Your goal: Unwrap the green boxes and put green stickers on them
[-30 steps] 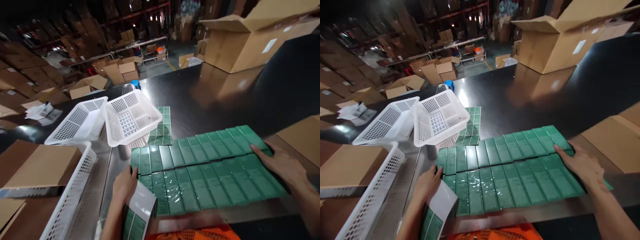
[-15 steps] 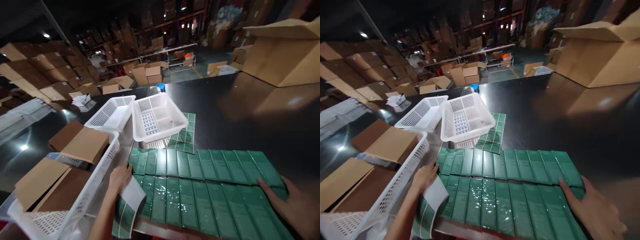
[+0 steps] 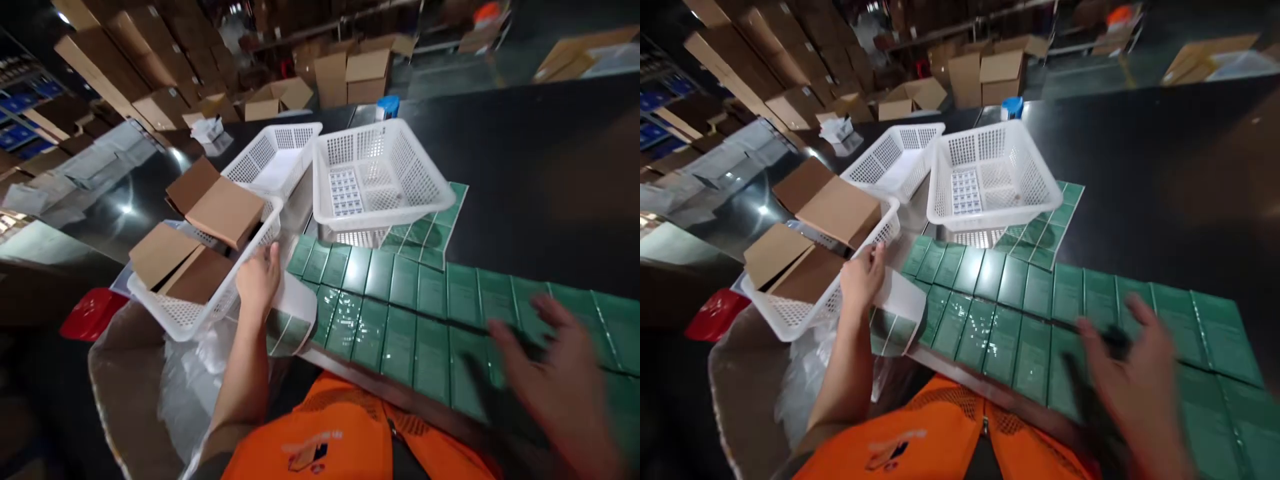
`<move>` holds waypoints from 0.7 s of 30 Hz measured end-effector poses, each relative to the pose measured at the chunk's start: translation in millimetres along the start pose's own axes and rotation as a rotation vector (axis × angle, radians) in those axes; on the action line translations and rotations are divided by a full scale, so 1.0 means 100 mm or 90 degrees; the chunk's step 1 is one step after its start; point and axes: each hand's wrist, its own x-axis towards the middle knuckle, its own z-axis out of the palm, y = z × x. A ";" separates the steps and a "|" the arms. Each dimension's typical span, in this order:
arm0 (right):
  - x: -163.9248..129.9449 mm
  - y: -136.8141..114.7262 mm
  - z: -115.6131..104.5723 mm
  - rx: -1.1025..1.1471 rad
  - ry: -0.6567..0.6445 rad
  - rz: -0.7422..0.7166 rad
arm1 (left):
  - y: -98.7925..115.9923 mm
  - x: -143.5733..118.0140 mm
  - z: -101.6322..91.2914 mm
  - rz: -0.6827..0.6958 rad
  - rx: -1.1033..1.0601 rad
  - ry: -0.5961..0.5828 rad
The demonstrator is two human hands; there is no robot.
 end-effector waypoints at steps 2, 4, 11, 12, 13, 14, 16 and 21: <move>-0.19 -0.39 0.19 0.110 -0.167 -0.066 | 0.05 -0.07 0.00 0.029 -0.107 0.095; -0.35 -0.74 0.42 0.221 -0.320 -0.159 | 0.11 -0.15 0.03 0.066 -0.218 0.149; -0.57 -1.21 0.97 0.540 -0.570 -0.067 | 0.16 -0.25 0.06 0.060 -0.474 0.234; -0.57 -1.21 0.99 0.577 -0.556 -0.064 | 0.13 -0.23 0.06 0.050 -0.496 0.238; -0.57 -1.20 1.00 0.598 -0.527 -0.067 | 0.09 -0.21 0.06 0.039 -0.528 0.232; -0.57 -1.19 1.00 0.606 -0.490 -0.075 | 0.04 -0.20 0.06 0.027 -0.574 0.207; -0.53 -1.16 0.99 0.608 -0.420 -0.094 | -0.10 -0.18 0.09 -0.010 -0.679 0.091; -0.40 -1.10 0.98 0.522 -0.313 -0.136 | -0.49 -0.33 0.14 -0.031 -0.818 -0.293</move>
